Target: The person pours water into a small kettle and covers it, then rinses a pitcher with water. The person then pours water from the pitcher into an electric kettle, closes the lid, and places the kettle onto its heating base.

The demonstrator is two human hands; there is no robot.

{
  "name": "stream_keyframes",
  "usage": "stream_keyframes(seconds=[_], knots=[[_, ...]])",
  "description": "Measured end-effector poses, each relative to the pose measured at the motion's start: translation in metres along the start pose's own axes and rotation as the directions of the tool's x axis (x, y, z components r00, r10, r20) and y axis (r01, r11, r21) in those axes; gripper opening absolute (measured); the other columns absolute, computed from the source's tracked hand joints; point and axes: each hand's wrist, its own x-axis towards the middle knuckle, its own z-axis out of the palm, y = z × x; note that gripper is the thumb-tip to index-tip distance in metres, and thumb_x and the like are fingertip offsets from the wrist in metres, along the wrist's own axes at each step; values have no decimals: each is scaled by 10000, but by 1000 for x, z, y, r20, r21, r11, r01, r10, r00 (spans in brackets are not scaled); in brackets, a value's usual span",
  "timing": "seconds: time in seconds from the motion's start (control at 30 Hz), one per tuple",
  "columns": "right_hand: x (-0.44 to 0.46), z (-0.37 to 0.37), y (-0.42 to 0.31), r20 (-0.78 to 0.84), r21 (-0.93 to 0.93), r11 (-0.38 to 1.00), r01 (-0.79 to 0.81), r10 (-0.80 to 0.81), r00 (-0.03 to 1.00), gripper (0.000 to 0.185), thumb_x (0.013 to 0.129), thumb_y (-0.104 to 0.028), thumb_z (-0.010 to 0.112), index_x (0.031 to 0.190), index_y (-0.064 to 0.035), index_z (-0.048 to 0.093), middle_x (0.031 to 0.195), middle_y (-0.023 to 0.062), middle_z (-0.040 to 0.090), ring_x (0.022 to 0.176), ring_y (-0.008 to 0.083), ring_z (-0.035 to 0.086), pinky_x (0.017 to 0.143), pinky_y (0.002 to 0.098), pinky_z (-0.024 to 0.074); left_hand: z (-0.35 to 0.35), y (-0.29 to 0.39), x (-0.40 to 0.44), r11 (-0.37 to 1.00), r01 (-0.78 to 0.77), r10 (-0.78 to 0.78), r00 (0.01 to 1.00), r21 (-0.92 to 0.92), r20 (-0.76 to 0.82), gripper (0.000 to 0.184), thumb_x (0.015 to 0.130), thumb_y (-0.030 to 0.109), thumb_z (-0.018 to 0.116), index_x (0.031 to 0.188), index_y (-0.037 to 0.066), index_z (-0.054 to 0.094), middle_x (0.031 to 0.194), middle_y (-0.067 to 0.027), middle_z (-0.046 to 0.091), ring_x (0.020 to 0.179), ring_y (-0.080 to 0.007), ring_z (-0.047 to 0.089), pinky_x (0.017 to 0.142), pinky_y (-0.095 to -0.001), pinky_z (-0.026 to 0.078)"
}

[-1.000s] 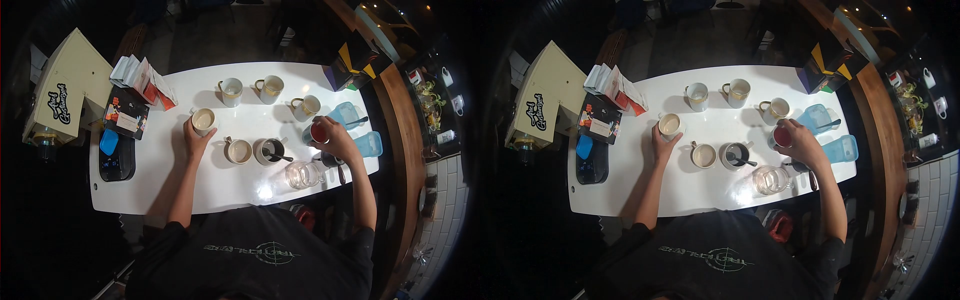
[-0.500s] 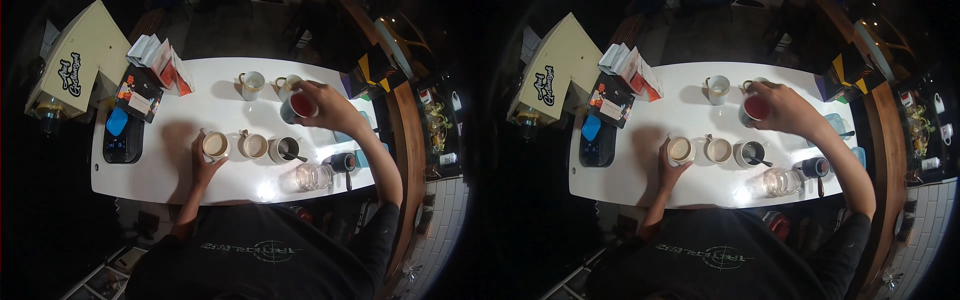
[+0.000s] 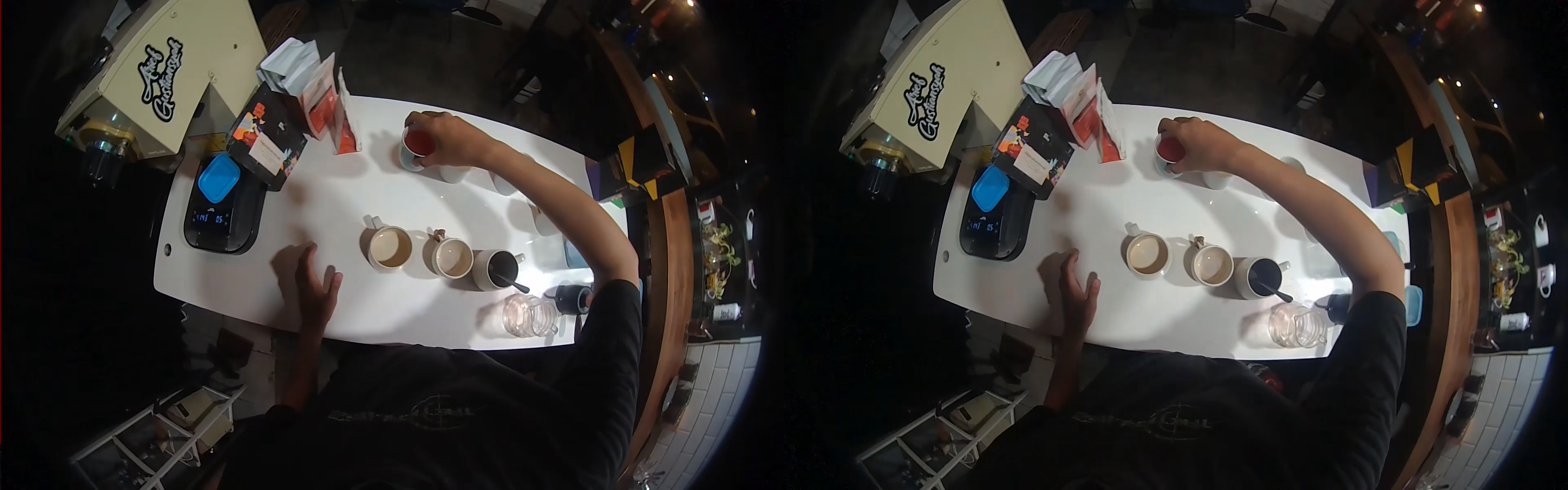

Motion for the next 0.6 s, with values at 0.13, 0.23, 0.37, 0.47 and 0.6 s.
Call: stream_keyframes(seconds=[0.13, 0.23, 0.37, 0.47, 0.6], knots=[[36, 29, 15, 38, -17, 999, -29, 30, 999, 569, 662, -187, 781, 1156, -67, 527, 1068, 167, 635, 1012, 324, 616, 884, 387, 514, 0, -8, 0, 999, 41, -42, 998, -27, -35, 686, 844, 333, 622, 1379, 12, 337, 1369, -194, 400, 1286, -369, 369, 1080, -454, 283], [55, 44, 26, 53, -20, 998, -66, 67, 996, 571, 657, -179, 782, 1153, -60, 525, 1082, 167, 628, 1025, 322, 609, 886, 387, 513, -3, -8, 3, 998, 29, -32, 998, -50, -50, 648, 843, 279, 626, 1365, 13, 349, 1361, -192, 406, 1277, -371, 377, 1074, -455, 294], [70, 58, 38, 79, -13, 994, -107, 108, 991, 607, 656, -180, 777, 1182, -54, 502, 1095, 164, 622, 1036, 321, 605, 888, 392, 513, -6, -3, 3, 999, 27, -28, 999, -22, -31, 597, 840, 199, 626, 1344, 17, 362, 1347, -190, 414, 1269, -372, 385, 1064, -453, 310], [75, 57, 42, 92, -23, 990, -142, 144, 985, 637, 654, -192, 772, 1206, -55, 485, 1109, 165, 614, 1051, 321, 599, 894, 397, 511, -9, 0, 7, 999, 36, -37, 999, -17, -10, 590, 833, 169, 629, 1340, 21, 366, 1345, -187, 417, 1267, -373, 386, 1061, -453, 313], [75, 53, 41, 167, -25, 975, -222, 223, 960, 645, 658, -201, 776, 1211, -55, 479, 1129, 169, 605, 1055, 321, 596, 899, 393, 508, -8, -3, 5, 999, 44, -44, 999, -13, 8, 592, 825, 140, 632, 1342, 24, 367, 1348, -186, 417, 1266, -374, 386, 1062, -456, 311]])
